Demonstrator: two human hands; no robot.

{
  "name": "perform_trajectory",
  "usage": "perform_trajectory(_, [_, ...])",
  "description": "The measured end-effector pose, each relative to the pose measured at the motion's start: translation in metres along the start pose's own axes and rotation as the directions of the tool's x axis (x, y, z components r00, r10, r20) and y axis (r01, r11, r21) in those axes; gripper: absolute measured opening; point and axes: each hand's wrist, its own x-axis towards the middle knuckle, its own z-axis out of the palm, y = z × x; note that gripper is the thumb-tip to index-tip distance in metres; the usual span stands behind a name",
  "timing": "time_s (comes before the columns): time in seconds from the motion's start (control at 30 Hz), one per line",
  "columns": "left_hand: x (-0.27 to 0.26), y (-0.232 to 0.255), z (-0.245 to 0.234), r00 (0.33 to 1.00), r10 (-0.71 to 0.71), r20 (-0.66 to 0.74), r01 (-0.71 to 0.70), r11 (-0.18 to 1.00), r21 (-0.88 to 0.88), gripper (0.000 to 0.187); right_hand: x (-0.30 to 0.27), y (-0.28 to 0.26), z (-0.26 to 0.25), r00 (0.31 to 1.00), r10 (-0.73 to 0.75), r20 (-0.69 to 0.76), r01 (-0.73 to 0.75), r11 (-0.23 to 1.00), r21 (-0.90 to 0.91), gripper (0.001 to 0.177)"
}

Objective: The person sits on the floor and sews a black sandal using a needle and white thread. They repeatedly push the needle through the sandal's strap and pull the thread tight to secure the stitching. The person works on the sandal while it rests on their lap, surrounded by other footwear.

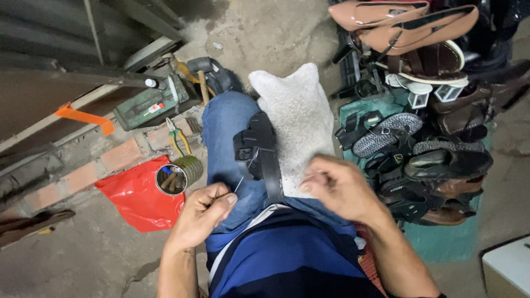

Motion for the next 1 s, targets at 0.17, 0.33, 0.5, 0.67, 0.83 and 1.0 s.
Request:
perform_trajectory(0.17, [-0.002,-0.013,0.009,0.981,-0.037,-0.193,0.074,0.978,0.193,0.047,-0.013,0.094,-0.047,0.376,0.636,-0.674,-0.224,0.768,0.6,0.061])
perform_trajectory(0.33, [-0.004,0.01,-0.004,0.972,-0.045,-0.229,0.095,0.972,0.215,0.033,-0.023,0.053,-0.006,0.662,0.458,-0.593,-0.39,0.886,0.249,0.035])
perform_trajectory(0.5, [-0.005,0.03,-0.022,0.881,-0.046,-0.471,0.341,0.753,0.563,0.029,-0.008,-0.023,0.046,0.944,0.162,-0.287,-0.223,0.955,-0.194,0.104])
perform_trajectory(0.67, [-0.017,0.031,0.002,0.972,0.157,-0.173,-0.064,0.891,0.45,0.041,0.009,-0.022,0.052,0.867,-0.03,-0.497,-0.173,0.918,-0.357,0.051])
perform_trajectory(0.83, [-0.006,0.041,0.035,0.969,0.247,-0.028,-0.182,0.782,0.596,0.042,0.005,0.016,0.027,0.774,0.374,-0.512,-0.242,0.921,0.306,0.017])
perform_trajectory(1.0, [0.014,0.046,0.054,0.949,0.315,-0.037,-0.237,0.782,0.576,0.035,0.005,0.015,0.019,0.843,0.348,-0.409,-0.188,0.905,0.382,0.035])
